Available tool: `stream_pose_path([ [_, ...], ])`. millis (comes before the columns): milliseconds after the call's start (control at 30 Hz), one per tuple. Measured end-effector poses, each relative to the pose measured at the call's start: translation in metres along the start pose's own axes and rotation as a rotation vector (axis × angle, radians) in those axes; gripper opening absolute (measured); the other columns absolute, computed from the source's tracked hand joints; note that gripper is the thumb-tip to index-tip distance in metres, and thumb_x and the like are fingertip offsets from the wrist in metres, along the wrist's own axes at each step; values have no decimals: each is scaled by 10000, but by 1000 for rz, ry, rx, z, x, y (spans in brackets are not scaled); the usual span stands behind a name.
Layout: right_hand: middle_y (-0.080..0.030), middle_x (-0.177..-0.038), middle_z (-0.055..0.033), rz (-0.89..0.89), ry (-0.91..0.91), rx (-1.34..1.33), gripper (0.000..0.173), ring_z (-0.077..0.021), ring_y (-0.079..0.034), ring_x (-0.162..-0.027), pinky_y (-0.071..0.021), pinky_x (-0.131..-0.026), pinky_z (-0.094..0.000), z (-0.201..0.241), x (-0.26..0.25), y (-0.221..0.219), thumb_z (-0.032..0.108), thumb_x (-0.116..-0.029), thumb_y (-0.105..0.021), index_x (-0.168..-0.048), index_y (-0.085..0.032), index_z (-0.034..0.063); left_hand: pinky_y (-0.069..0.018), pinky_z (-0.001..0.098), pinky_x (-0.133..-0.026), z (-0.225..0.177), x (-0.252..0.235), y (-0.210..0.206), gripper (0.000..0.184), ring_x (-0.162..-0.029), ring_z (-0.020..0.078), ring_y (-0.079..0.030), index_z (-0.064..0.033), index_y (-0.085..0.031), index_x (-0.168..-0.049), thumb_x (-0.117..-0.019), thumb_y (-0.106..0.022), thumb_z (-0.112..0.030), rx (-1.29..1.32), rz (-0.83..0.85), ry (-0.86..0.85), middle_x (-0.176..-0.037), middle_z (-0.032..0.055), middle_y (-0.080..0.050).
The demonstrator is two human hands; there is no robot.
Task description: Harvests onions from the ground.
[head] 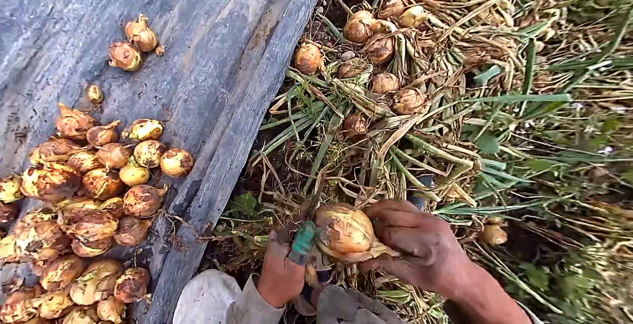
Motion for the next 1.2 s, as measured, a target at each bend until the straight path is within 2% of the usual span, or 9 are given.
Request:
stream_pose_path([
  [133,-669,-802,-41,-350,126,421,363,-251,-678,-1116,-512,-1062,-468,19,11,-3,310,-956,-726,-737,-510,118,-535,208,-964,-3,-1,-1,573,-1055,-19,-645,35,-586,-1284,-972,-636,-442,-63,-15,-101,-1146,10,-701],
  [267,-666,-1282,13,-317,164,357,133,-216,-480,-1420,-317,-1235,-466,23,25,-34,299,-1043,-596,-1045,-551,174,-503,290,-1012,-1,0,-9,980,-1137,106,-648,161,-552,-1275,-814,-648,-698,-428,125,-250,-1167,233,-686],
  [533,-640,-767,-57,-25,33,343,214,-219,-677,-754,-590,-758,-354,14,27,-68,270,-1055,-487,-962,-605,118,-498,100,-893,9,1,-13,552,-943,-104,-631,110,-664,-1040,-927,-683,-429,-283,84,-37,-930,41,-717],
  [633,-628,-757,-64,44,-51,390,185,-242,-661,-680,-551,-526,-360,11,19,-63,175,-1007,-494,-945,-658,115,-469,148,-943,10,0,-2,548,-1016,-31,-614,149,-589,-1196,-814,-771,-201,-241,143,93,-1057,93,-696],
  [733,-685,-798,-106,103,-362,539,104,-302,-711,-697,-586,-531,-474,-22,16,-40,65,-886,-629,-914,-727,83,-525,282,-1028,24,-13,15,639,-1174,34,-626,-66,-584,-1332,-815,-845,-337,175,183,-163,-1240,-20,-689],
  [833,-726,-902,-195,150,-859,546,174,-428,-718,-836,-561,-698,-648,-87,19,8,195,-966,-688,-1028,-735,40,-568,242,-906,24,-28,48,471,-1004,6,-667,-23,-615,-1231,-888,-772,-305,76,-39,-120,-1070,-56,-710],
  [900,-711,-878,-226,101,-1023,581,386,-465,-701,-866,-538,-719,-672,-128,9,38,417,-965,-698,-1032,-714,36,-552,194,-579,18,-46,56,267,-624,26,-623,1,-591,-1079,-1046,-426,-206,151,-233,39,-764,-24,-654],
  [967,-709,-953,-265,-8,-1110,600,487,-497,-688,-951,-525,-778,-701,-167,-14,65,480,-937,-714,-1096,-707,20,-480,234,-436,14,-60,52,545,-464,98,-525,-63,-554,-950,-1090,-74,-278,411,-286,187,-632,19,-569],
  [1200,-571,-1351,-343,-210,-1243,296,847,-537,-558,-1252,-433,-991,-754,-323,-61,108,206,-816,-786,-1539,-378,40,-467,239,-414,17,-47,20,467,-451,112,-515,-12,-548,-992,-1105,-145,-219,381,-306,436,-627,53,-556],
])
Point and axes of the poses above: each hand's wrist, its own x-axis away from the middle knuckle, its own y-axis out of the back of the hand, z = x × y, the point moved 4 cm from there along -x, towards the middle knuckle
